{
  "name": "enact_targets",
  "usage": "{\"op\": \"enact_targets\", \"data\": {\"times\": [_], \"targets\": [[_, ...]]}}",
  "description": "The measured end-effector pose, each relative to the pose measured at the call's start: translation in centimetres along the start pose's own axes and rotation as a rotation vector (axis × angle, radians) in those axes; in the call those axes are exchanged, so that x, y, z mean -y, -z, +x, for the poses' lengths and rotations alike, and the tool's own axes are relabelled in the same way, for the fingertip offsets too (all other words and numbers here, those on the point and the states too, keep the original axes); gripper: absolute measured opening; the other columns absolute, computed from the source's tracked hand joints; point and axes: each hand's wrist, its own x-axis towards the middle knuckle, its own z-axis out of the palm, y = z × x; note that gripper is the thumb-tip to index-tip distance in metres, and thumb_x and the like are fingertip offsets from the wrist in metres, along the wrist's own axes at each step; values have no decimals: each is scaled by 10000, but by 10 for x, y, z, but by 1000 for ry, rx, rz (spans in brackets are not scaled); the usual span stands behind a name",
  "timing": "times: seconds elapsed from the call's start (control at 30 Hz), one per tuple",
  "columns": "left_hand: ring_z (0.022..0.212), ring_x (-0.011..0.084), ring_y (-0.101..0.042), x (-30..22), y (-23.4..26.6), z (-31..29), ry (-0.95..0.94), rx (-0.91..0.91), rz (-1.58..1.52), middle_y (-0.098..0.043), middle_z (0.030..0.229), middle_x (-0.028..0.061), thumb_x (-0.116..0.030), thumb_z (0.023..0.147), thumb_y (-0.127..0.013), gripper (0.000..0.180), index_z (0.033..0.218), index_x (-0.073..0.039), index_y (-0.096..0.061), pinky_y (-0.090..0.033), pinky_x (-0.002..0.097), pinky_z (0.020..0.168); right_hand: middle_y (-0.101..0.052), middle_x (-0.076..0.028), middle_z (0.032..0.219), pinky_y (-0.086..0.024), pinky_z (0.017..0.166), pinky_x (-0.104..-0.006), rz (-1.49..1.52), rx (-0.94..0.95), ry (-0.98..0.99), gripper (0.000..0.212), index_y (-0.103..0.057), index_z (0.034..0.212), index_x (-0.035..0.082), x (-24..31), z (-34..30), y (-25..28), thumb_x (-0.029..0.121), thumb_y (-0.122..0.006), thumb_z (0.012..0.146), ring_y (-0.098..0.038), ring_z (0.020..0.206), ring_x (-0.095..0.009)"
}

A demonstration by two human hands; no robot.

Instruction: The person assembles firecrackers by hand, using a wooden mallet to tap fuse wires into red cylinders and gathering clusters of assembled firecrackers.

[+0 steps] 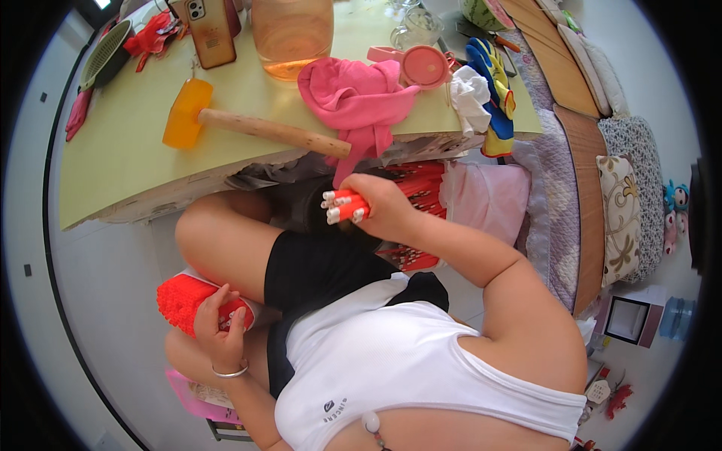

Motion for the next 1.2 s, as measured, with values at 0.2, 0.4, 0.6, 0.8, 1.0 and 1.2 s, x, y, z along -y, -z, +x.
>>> {"op": "enact_targets", "data": {"times": [0.2,0.4,0.6,0.8,1.0,1.2], "targets": [[929,250,-683,-3,0,0,7,3,-16,-723,974,127,-21,772,-729,388,1155,13,-671,-505,343,879,-618,-140,894,-489,758,-454,-98,-94,48,403,-592,1015,60,-18,-21,-21,49,-786,661,-609,862,-381],[926,247,-684,-1,0,-2,7,-5,-6,-722,974,122,-3,766,-727,394,1156,12,-671,-505,342,878,-593,-151,888,-465,763,-472,-249,-193,-70,360,-559,971,59,-29,-33,-16,30,-751,668,-585,855,-388],[926,247,-686,-1,0,-2,-6,-21,-9,-723,971,120,-1,765,-724,389,1150,12,-673,-506,342,881,-587,-164,891,-454,764,-483,-434,-72,-120,337,-557,972,50,-99,-62,-39,37,-722,678,-580,874,-403],[923,246,-686,-4,-1,-3,-9,-27,15,-724,970,120,4,763,-710,378,1140,14,-676,-508,342,878,-595,-144,929,-440,813,-476,-512,62,-148,314,-583,950,75,-142,-108,-65,100,-732,675,-581,941,-370],[918,246,-681,-2,-1,1,-8,-17,38,-719,964,128,6,767,-701,370,1136,17,-675,-506,338,868,-605,-136,948,-436,832,-471,-525,213,-91,303,-592,960,76,-144,-147,-53,140,-724,695,-582,947,-360],[964,206,-676,-2,1,2,-44,37,84,-706,1009,108,32,809,-676,377,1186,19,-660,-508,298,860,-610,-183,987,-444,856,-482,-641,47,-235,295,-597,991,59,-184,-135,-50,110,-693,716,-593,1001,-366]]}}
